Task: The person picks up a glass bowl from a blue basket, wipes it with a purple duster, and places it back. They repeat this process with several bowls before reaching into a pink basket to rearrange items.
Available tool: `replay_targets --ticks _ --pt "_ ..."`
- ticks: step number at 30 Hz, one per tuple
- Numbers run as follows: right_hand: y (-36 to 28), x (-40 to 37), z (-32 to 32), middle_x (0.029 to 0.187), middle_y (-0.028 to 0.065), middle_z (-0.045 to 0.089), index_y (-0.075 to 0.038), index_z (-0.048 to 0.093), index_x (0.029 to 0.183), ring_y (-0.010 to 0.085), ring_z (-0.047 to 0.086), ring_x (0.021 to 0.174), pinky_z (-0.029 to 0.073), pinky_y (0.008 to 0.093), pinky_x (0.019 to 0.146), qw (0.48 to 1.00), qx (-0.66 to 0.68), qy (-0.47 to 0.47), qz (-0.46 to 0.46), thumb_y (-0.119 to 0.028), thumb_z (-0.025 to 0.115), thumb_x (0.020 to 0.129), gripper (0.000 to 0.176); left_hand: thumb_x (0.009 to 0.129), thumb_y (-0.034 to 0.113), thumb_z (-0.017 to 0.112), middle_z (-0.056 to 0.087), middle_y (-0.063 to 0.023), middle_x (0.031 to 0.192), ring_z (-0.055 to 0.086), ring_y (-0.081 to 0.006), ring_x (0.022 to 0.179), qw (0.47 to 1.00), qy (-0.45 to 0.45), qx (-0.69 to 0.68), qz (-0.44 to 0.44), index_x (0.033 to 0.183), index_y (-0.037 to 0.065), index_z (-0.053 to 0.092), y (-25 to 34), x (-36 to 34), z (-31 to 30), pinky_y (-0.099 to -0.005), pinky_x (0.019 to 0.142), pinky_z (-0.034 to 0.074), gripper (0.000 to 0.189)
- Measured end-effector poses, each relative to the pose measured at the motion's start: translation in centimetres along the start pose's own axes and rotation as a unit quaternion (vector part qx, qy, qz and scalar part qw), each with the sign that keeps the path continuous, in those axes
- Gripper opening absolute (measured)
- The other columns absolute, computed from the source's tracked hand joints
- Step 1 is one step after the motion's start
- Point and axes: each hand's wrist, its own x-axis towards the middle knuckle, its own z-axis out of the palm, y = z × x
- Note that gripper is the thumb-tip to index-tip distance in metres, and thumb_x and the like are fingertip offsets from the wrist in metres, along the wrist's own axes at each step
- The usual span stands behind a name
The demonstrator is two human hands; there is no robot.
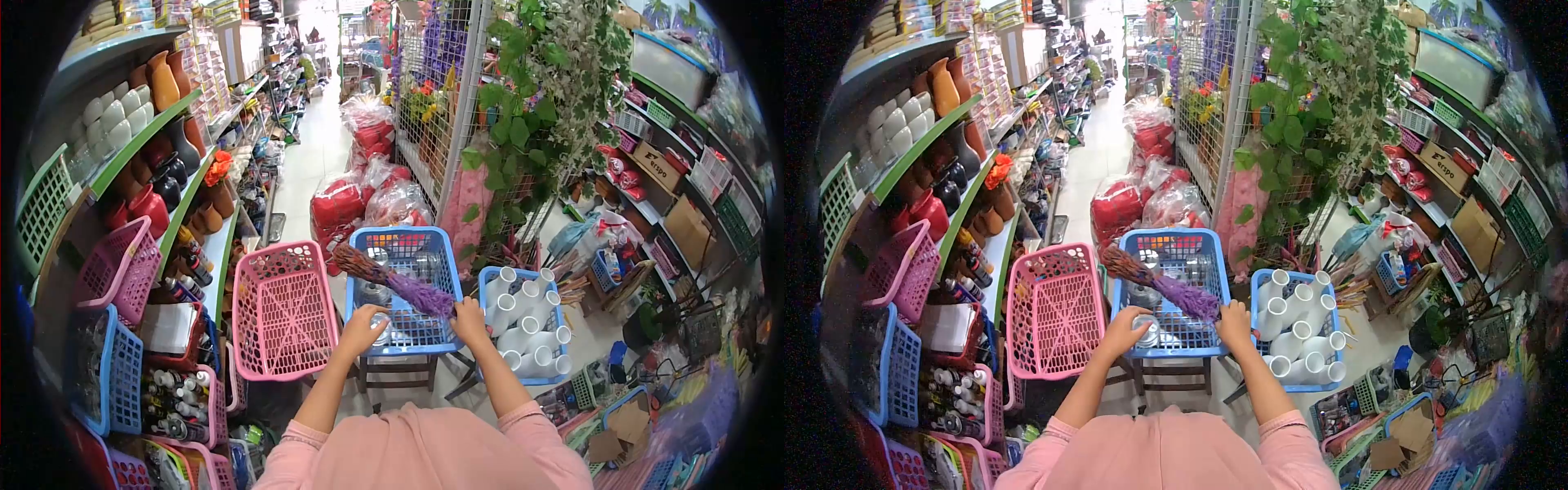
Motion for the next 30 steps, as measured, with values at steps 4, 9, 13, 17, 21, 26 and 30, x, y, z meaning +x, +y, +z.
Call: replay_targets --ticks 4,9,13,17,21,26,30 --pt "1.7 0.5 0.2 0.095 0.0164 0.056 0.0 0.064 0.089 0.0346 0.056 0.092 0.046 0.0432 0.078 0.989 0.148 -0.005 0.004 -0.018 0.073 0.07 0.027 0.072 0.029 0.075 0.05 -0.014 0.129 0.043 -0.0354 0.123 0.978 0.015 0.206 -0.023 0.115 0.009 0.062 -1.6 1.9 2.9 -0.0488 0.105 0.033 0.049" --pt "2.8 -1.4 -1.7 0.085 0.0167 0.051 0.004 0.058 0.088 0.0301 0.055 0.077 0.045 0.0361 0.068 0.936 0.349 0.045 0.03 -0.009 0.068 0.073 0.023 0.071 0.034 0.076 0.039 -0.02 0.141 0.032 -0.0376 0.133 0.933 0.023 0.356 -0.054 0.131 0.008 0.048 -4.7 6.3 4.2 -0.0524 0.113 0.021 0.072" --pt "4.7 -3.9 -3.7 0.08 0.0079 0.059 -0.001 0.061 0.097 0.0178 0.053 0.071 0.042 0.032 0.065 0.839 0.505 -0.066 0.189 -0.017 0.066 0.085 0.02 0.065 0.036 0.08 0.035 -0.0218 0.146 0.026 -0.0378 0.139 0.913 0.01 0.398 -0.089 0.132 0.008 0.05 -6.7 9.4 4.6 -0.0535 0.116 0.013 0.079" --pt "6.4 -5.8 -5.8 0.088 0.0059 0.066 -0.001 0.064 0.106 0.012 0.059 0.082 0.046 0.0285 0.076 0.84 0.507 0.001 0.192 -0.018 0.066 0.089 0.024 0.066 0.042 0.078 0.037 -0.0211 0.145 0.028 -0.0369 0.138 0.91 0.033 0.409 -0.059 0.132 0.008 0.05 -6.4 11.8 5.8 -0.0547 0.115 0.013 0.079" --pt "8.4 -7.2 -4.0 0.077 0.0008 0.062 0.001 0.064 0.1 0.0086 0.051 0.069 0.043 0.0267 0.063 0.834 0.522 0.078 0.162 -0.015 0.068 0.087 0.02 0.064 0.045 0.078 0.045 -0.0132 0.138 0.036 -0.0324 0.133 0.9 -0.025 0.43 0.074 0.126 0.01 0.053 -6.6 13.9 9.3 -0.0544 0.112 0.022 0.076" --pt "9.8 -8.8 -3.3 0.082 0.0028 0.065 0.003 0.065 0.1 0.0089 0.054 0.073 0.044 0.0261 0.066 0.831 0.519 0.07 0.188 -0.013 0.069 0.085 0.022 0.054 0.062 0.08 0.051 -0.0127 0.129 0.043 -0.0308 0.124 0.924 -0.16 0.346 0.007 0.134 0.009 0.048 -4.5 13.7 14.3 -0.0584 0.102 0.03 0.1" --pt "9.7 -9.4 -3.3 0.08 0.0038 0.065 0.004 0.064 0.1 0.0097 0.054 0.072 0.045 0.0274 0.066 0.817 0.529 0.098 0.209 -0.014 0.07 0.085 0.024 0.048 0.061 0.083 0.049 -0.0121 0.127 0.041 -0.0305 0.123 0.929 -0.101 0.354 -0.046 0.135 0.01 0.046 -4.9 12.8 17.6 -0.0601 0.099 0.031 0.109"
